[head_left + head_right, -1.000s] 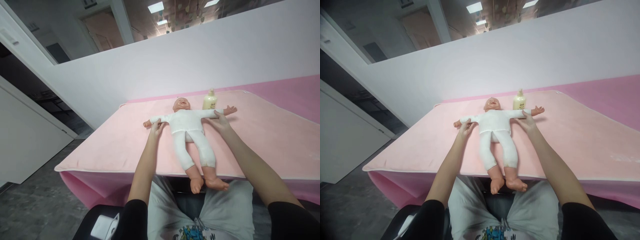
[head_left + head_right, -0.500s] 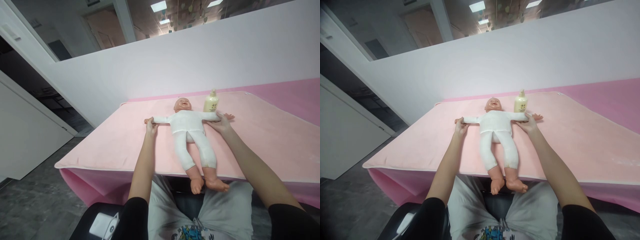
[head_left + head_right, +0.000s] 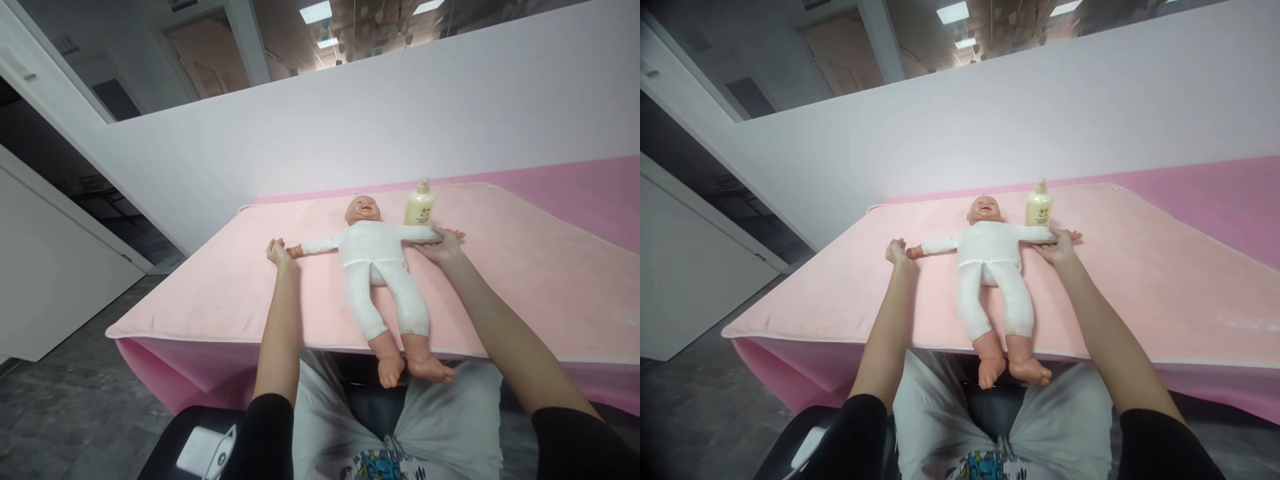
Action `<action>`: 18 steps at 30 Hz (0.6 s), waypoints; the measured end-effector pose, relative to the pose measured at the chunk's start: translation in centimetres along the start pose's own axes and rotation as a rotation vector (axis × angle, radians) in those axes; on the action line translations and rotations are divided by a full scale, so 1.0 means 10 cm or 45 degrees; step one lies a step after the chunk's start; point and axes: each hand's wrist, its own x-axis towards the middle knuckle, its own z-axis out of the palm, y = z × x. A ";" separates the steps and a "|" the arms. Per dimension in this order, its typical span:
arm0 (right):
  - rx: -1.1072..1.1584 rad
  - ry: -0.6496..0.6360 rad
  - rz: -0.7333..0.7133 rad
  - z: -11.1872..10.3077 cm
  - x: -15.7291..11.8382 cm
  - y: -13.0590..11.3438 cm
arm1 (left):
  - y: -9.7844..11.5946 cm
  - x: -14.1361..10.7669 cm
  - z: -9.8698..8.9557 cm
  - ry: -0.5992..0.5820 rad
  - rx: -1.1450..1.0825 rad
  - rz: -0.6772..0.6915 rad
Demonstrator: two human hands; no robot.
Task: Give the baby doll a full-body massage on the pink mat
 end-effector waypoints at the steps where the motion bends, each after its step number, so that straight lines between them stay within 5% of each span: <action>1: -0.005 -0.002 -0.005 0.00 0.00 0.00 | 0.06 -0.03 0.02 0.089 0.054 0.052; 3: -0.011 -0.010 -0.018 0.00 0.01 0.01 | 0.17 -0.14 0.08 0.172 0.163 0.238; 6: -0.011 -0.018 -0.023 0.00 0.02 0.03 | 0.27 -0.45 0.23 -0.048 0.323 0.668; 13: 0.004 -0.025 -0.011 0.00 0.03 0.02 | -0.11 -1.32 0.41 -1.221 0.855 1.712; 15: 0.002 -0.024 -0.025 0.01 0.02 0.03 | -0.15 -1.37 0.43 -1.317 0.908 1.808; 18: -0.024 -0.054 -0.056 0.01 0.02 0.04 | 0.05 -1.47 0.41 -1.200 0.794 1.760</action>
